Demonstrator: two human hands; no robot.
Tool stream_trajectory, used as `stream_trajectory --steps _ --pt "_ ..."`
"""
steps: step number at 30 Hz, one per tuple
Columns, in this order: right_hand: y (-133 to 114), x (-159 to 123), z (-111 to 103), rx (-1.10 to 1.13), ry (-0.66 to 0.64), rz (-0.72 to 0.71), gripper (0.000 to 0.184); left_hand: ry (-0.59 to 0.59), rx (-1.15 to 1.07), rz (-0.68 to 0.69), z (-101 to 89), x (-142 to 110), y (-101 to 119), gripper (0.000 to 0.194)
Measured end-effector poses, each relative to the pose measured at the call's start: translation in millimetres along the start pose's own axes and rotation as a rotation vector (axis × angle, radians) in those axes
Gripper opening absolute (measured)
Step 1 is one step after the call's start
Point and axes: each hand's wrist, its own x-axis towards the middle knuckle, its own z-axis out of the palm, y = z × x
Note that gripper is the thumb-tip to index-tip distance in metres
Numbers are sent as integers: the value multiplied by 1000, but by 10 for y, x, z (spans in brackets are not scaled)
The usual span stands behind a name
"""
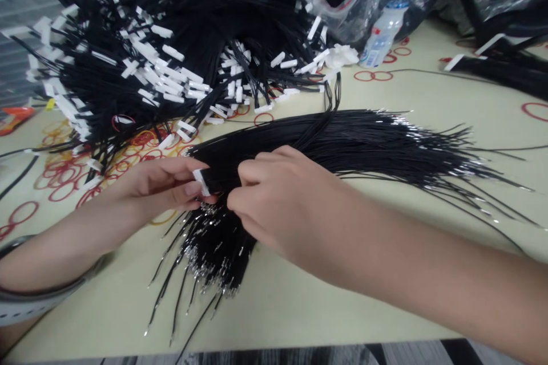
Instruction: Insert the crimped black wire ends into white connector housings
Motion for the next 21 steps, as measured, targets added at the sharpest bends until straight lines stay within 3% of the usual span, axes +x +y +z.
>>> stream_trajectory --steps 5,11,15,21 --pt "-63 15 69 60 104 40 19 -25 -36 13 9 -12 9 9" --pt "-115 -15 88 -16 195 235 11 -2 -27 41 45 -5 16 11" --pt "-131 1 75 -1 174 314 12 0 -56 55 71 -19 33 11" --pt "-144 38 80 94 167 317 15 25 -83 66 107 -40 10 12"
